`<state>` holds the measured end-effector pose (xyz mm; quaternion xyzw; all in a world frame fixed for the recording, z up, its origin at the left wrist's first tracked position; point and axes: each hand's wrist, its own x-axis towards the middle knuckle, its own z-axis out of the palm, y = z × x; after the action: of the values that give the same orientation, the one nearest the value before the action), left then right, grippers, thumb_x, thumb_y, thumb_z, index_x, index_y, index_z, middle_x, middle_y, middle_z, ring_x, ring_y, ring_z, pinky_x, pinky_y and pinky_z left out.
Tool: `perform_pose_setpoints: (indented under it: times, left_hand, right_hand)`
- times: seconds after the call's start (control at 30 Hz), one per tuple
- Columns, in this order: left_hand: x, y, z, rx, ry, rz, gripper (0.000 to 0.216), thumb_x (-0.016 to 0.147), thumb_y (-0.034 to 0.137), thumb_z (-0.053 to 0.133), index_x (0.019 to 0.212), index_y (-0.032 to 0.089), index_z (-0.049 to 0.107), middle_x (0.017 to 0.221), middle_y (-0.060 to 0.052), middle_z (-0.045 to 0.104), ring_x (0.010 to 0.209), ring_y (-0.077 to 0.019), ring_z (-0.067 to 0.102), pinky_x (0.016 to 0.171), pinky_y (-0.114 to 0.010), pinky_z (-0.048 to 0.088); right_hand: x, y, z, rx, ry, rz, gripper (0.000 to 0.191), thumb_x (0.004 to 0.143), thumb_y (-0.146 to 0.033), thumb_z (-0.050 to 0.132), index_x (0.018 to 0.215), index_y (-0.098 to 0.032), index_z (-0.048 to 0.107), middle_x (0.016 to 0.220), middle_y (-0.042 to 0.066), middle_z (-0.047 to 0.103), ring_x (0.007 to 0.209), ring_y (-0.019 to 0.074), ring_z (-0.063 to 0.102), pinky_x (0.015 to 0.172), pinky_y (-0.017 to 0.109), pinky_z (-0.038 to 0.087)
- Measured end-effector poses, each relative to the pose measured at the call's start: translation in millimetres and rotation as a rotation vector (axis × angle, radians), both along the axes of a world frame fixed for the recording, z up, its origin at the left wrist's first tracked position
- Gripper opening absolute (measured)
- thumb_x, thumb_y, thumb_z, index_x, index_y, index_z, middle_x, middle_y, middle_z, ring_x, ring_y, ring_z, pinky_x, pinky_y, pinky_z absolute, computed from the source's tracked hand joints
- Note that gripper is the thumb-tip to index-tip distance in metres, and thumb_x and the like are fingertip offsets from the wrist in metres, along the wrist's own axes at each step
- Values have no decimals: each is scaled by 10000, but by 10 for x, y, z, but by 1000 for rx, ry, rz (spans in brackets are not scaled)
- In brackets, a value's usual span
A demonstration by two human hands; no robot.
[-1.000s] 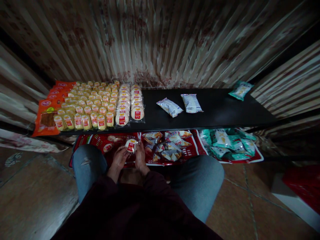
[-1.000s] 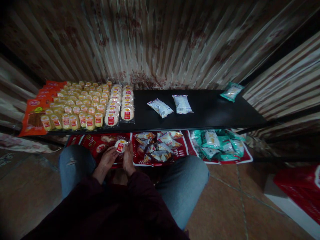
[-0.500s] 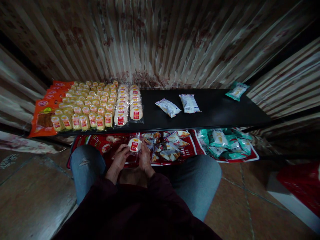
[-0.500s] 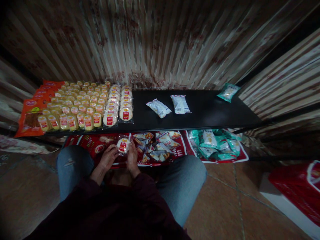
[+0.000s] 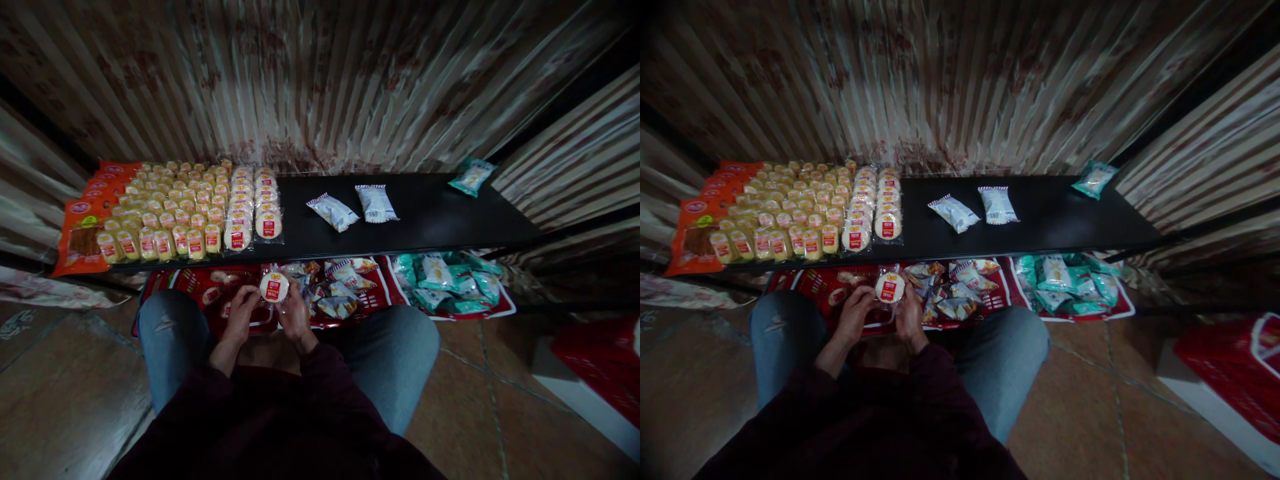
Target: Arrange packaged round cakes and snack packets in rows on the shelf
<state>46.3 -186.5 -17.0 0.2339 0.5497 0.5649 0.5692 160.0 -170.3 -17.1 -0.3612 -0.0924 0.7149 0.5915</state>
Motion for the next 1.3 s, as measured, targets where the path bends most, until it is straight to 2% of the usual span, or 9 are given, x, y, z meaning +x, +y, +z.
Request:
perform_pose_setpoints:
  times: [0.1, 0.23, 0.37, 0.57, 0.77, 0.93, 1.03, 1.1, 1.3]
  left_hand:
    - [54, 29, -6, 7, 104, 8, 240, 629, 339, 706, 722, 167, 567, 730, 27, 586, 678, -108, 551, 670, -248, 462]
    - [133, 61, -38, -12, 213, 40, 219, 658, 310, 671, 789, 171, 564, 794, 2, 603, 699, -122, 566, 677, -261, 460]
    - [189, 62, -112, 45, 344, 119, 211, 675, 233, 647, 854, 190, 543, 853, -10, 596, 804, -142, 587, 773, -288, 464]
    - [232, 15, -184, 74, 489, 1, 140, 748, 188, 547, 885, 202, 570, 899, -28, 624, 868, -160, 587, 848, -319, 453]
    - [273, -53, 10, -10, 416, -124, 205, 814, 335, 541, 976, 214, 573, 1054, -53, 640, 976, -182, 600, 899, -329, 445]
    - [287, -82, 111, -25, 381, -201, 338, 790, 405, 596, 1060, 206, 555, 1150, -78, 628, 1076, -205, 580, 955, -338, 416]
    - [288, -83, 83, -45, 372, -199, 461, 756, 406, 643, 1144, 187, 526, 1160, -98, 631, 1079, -214, 584, 963, -347, 412]
    - [281, -79, 46, -51, 349, -184, 482, 750, 381, 653, 1169, 182, 522, 1142, -98, 644, 1072, -215, 591, 963, -350, 413]
    - [239, -72, -126, -121, 119, 3, 320, 748, 303, 646, 1045, 186, 620, 1087, -83, 676, 1002, -204, 632, 924, -348, 449]
  right_hand:
    - [11, 16, 34, -29, 24, -23, 256, 886, -329, 489, 1072, -256, 649, 999, -10, 722, 921, 152, 666, 797, 274, 551]
    - [10, 23, 49, -14, 34, 5, 301, 896, -409, 468, 1056, -232, 650, 969, 15, 731, 942, 190, 671, 836, 338, 550]
    - [-6, 11, 17, -48, 16, -7, 295, 887, -422, 480, 998, -215, 660, 921, 20, 735, 905, 191, 679, 813, 330, 556]
    - [-24, -37, -58, -44, -53, -9, 266, 856, -434, 520, 952, -226, 656, 911, 14, 732, 880, 186, 679, 776, 310, 558]
    - [-72, -61, -138, -68, -107, -54, 323, 833, -461, 533, 1001, -218, 662, 969, 16, 725, 965, 185, 658, 895, 326, 520]
    - [-49, -112, -107, 103, -330, 25, 444, 855, -537, 472, 1164, -260, 628, 1235, 6, 636, 1217, 190, 529, 1081, 372, 373]
    - [7, -161, -37, 208, -586, 113, 523, 865, -598, 425, 1206, -252, 621, 1325, 21, 575, 1311, 198, 431, 1150, 389, 252]
    - [31, -187, 5, 248, -699, 164, 577, 861, -639, 396, 1212, -241, 623, 1345, 34, 557, 1321, 204, 418, 1156, 389, 236]
    - [13, -197, -53, 267, -713, 158, 572, 846, -649, 420, 1181, -242, 640, 1345, 30, 556, 1302, 188, 441, 1153, 385, 245]
